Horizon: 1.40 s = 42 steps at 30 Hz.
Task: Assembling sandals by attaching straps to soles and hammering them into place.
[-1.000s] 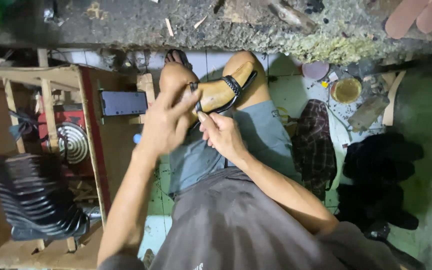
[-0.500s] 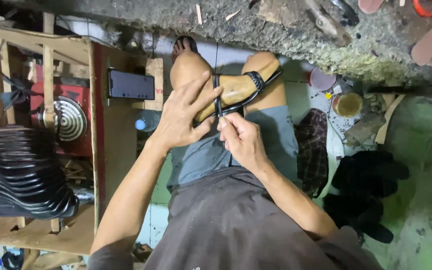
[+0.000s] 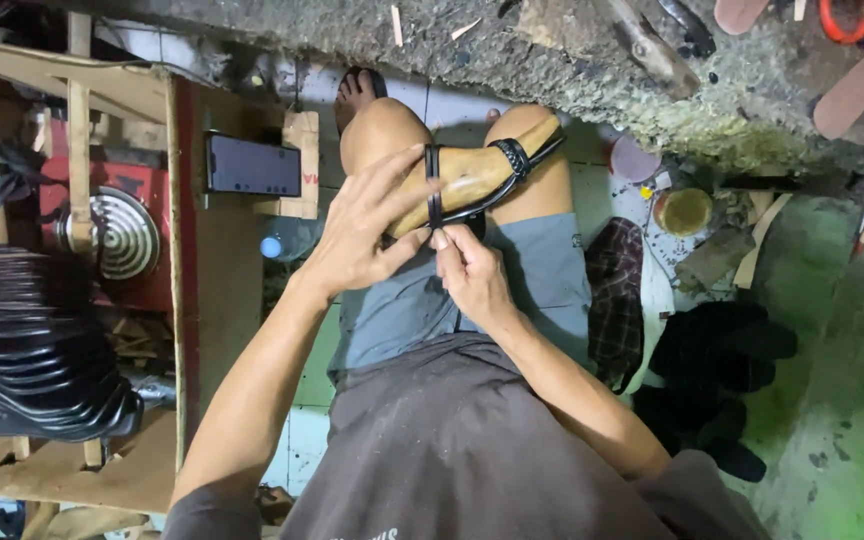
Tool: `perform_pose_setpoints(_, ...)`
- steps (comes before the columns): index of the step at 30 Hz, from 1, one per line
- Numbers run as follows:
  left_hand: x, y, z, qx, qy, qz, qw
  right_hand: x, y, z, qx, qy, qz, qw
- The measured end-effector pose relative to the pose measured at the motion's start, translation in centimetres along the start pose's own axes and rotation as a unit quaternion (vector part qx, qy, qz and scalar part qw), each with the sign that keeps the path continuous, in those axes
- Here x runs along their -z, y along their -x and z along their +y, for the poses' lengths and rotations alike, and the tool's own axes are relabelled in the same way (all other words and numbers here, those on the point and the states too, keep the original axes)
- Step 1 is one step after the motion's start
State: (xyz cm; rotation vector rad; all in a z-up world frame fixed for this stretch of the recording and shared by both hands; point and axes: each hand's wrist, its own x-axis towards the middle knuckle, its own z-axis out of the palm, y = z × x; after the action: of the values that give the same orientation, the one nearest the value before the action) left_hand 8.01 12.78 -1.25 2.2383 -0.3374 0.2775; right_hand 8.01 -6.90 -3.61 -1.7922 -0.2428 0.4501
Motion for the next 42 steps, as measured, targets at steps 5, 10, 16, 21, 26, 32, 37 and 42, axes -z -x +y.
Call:
perform_pose_setpoints(5,0.9,-0.1,2.8,0.045,-0.019,-0.012,0.999,-0.6,-0.4,0.4,0.033,0.017,0.003,0.999)
perform_pose_setpoints(10,-2.5,0.8,3.5,0.220,-0.141,0.101,0.960,-1.2,-0.6,0.5,0.040,0.114,0.020,0.992)
perform_pose_setpoints(16,-1.6,1.9,1.5,0.071,-0.110,0.085,0.988,5.0,-0.9,-12.4,-0.003,0.330,-0.301,0.895)
perform_pose_setpoints(21,-1.2,1.9,2.6,0.020,-0.110,0.062,0.992,6.1,-7.1,-10.6,0.200,0.257,-0.131,0.936)
perform_pose_setpoints(26,-1.1,1.5,3.1,0.029,-0.123,0.052,0.991,4.6,-11.9,-6.7,0.134,0.270,-0.205,0.931)
perform_pose_setpoints(32,-2.1,1.7,5.1,0.054,-0.131,0.022,0.990,5.1,-11.8,-6.1,-0.011,0.444,-0.216,0.870)
perform_pose_setpoints(37,-3.3,2.4,5.9,0.067,-0.164,0.069,0.982,5.2,-11.8,-6.2,-0.027,0.460,-0.241,0.854)
perform_pose_setpoints(42,-3.4,2.3,4.4,0.049,-0.168,0.067,0.982,5.0,-12.1,-4.6,0.138,0.370,-0.172,0.902)
